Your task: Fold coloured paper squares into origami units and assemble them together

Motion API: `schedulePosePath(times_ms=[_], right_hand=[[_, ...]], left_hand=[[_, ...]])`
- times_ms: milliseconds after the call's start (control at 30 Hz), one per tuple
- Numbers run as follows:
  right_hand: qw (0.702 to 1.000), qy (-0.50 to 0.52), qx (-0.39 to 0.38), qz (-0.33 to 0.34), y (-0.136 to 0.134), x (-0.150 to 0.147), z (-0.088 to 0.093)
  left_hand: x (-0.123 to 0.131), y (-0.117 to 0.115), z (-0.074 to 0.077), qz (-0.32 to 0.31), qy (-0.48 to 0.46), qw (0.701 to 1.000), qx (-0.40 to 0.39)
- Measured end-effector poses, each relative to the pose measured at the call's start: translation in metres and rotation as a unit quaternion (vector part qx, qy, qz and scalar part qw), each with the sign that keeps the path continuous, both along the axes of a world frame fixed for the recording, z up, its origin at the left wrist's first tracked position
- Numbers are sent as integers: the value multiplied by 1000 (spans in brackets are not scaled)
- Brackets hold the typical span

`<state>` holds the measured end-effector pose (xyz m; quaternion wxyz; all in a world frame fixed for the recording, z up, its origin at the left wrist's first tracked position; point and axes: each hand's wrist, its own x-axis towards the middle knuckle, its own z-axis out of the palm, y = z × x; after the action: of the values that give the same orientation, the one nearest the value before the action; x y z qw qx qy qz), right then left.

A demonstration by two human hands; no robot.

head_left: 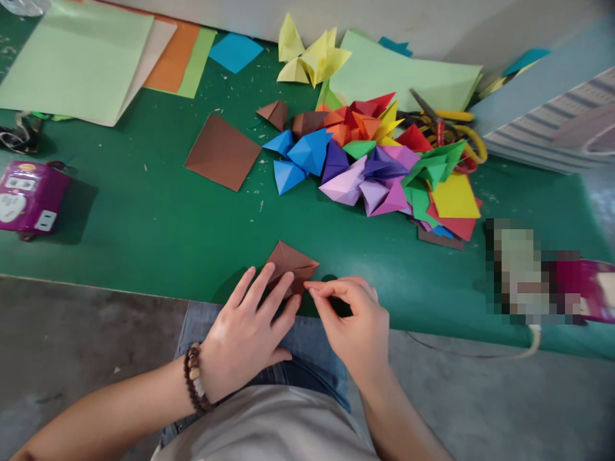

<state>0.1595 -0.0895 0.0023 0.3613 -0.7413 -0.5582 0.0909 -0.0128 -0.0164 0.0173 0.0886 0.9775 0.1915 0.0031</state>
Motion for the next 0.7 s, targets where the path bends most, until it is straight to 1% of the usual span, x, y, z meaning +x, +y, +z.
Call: schedulePosePath(times_ms=[500,700], right_hand=[[997,32,1,-68,13,12,-6],[996,20,-6,-85,17,19,-7]], left_hand=[[0,3,0,-4,-2,1000,3],[-1,3,1,-2,-5,1000,1]])
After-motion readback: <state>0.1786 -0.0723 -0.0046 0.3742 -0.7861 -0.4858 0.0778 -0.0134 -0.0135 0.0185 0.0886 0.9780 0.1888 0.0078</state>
